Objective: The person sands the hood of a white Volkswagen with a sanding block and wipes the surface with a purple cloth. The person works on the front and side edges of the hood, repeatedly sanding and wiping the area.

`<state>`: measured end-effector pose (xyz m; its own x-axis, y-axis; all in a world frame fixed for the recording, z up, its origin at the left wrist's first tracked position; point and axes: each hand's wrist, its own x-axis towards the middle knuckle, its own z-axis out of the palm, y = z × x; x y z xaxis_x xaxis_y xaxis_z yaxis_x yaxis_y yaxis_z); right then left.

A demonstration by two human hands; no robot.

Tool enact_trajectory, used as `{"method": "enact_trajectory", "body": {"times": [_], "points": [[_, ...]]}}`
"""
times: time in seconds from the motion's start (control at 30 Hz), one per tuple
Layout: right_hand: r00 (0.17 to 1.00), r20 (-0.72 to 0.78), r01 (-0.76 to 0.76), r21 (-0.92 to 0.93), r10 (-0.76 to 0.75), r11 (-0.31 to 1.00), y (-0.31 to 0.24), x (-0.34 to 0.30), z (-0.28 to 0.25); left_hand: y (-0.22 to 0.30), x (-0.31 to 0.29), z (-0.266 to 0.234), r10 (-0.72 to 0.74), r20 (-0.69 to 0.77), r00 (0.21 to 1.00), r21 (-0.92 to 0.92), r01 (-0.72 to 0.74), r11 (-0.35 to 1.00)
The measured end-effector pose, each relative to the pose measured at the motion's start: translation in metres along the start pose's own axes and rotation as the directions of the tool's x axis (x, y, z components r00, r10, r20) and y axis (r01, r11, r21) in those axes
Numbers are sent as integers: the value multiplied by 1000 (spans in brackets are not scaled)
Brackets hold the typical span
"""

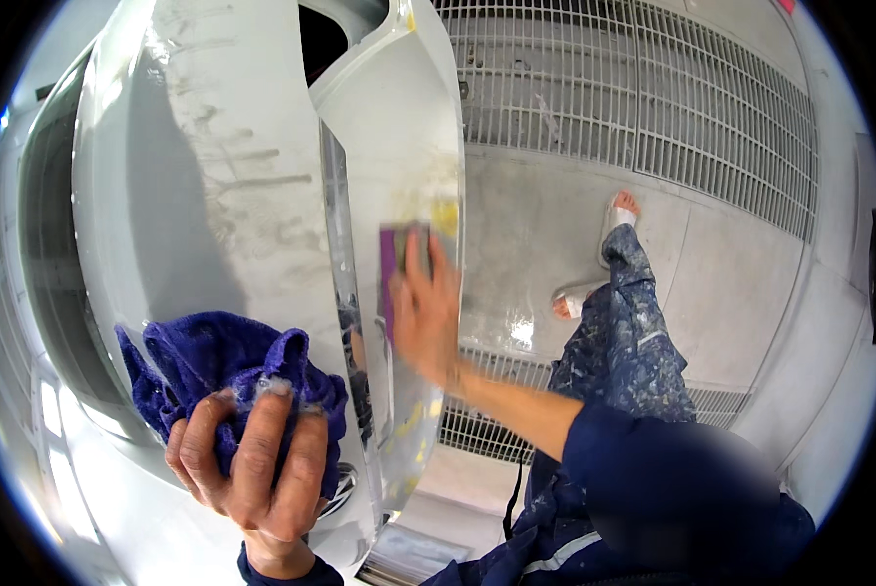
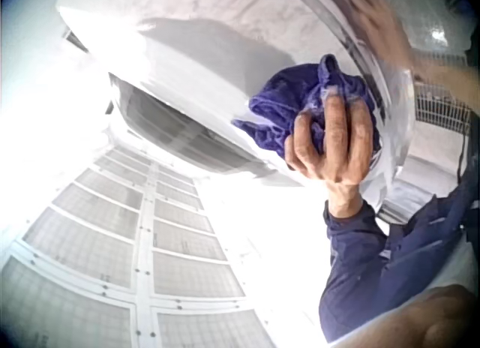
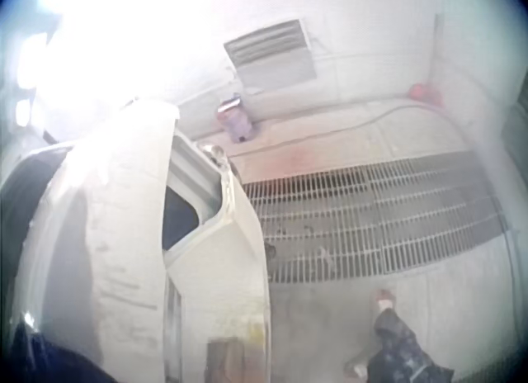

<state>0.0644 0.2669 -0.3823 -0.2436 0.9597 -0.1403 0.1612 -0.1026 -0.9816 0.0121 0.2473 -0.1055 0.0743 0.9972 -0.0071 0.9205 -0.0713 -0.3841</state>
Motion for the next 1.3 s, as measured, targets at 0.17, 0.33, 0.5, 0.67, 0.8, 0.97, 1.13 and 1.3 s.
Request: {"method": "enact_trajectory", "body": {"times": [0.17,0.33,0.5,0.67,0.8,0.97,1.13,1.3], "points": [[998,13,60,28,-60,998,6,-27,0,1,-4,1,-10,-44,999,15,11,1000],[988,-88,123,-31,-125,992,11,32,9,2,-5,1,-88,-86,992,6,89,996],[979,-202,23,94,-4,995,9,38,13,3,0,5,-97,-96,991,1,97,995],[995,-98,-1,86,9,996,11,-29,5,3,-6,-2,-103,-52,993,8,103,995],[980,-194,-24,141,51,990,-5,19,7,1,-8,5,-53,-105,993,52,59,997],[999,-34,15,97,-11,995,8,-52,-5,-1,-2,-1,-50,-60,997,29,51,998],[986,-155,-37,150,60,988,3,53,-2,3,2,5,-54,-92,994,-12,53,999],[995,-58,87,109,-81,990,30,-52,4,0,0,6,-61,-72,996,10,62,998]]}}
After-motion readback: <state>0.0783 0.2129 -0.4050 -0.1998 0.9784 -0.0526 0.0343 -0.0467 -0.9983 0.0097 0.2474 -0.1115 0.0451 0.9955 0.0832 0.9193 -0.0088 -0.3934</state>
